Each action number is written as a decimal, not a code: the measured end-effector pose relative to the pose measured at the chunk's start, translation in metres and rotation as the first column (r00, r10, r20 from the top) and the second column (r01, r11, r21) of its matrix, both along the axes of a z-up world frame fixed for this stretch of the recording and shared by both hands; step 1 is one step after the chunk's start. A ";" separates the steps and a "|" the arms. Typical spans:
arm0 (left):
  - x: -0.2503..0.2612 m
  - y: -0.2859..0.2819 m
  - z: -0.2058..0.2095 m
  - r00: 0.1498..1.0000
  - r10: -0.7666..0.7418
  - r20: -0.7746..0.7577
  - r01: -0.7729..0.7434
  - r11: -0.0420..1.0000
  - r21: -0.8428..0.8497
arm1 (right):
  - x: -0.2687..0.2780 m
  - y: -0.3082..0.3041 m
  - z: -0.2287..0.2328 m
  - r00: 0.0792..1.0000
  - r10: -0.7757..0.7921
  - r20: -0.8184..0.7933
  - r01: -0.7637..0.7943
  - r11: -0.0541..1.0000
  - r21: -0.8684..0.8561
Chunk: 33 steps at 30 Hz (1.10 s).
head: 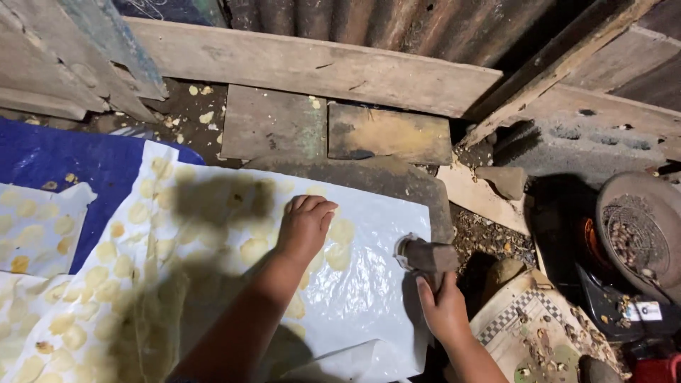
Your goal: Stirring nuts, cracking them with a stone, and flattening kernels with a wooden mallet
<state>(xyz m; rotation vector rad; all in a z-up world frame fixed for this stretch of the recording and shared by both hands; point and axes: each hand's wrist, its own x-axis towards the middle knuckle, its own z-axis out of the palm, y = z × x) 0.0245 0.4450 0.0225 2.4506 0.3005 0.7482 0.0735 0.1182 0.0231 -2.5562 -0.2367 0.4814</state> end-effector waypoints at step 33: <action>0.000 -0.011 -0.004 0.996 -0.081 -0.039 0.088 0.974 0.210 | 0.091 0.051 0.089 0.999 0.037 0.017 -0.037 0.999 -0.032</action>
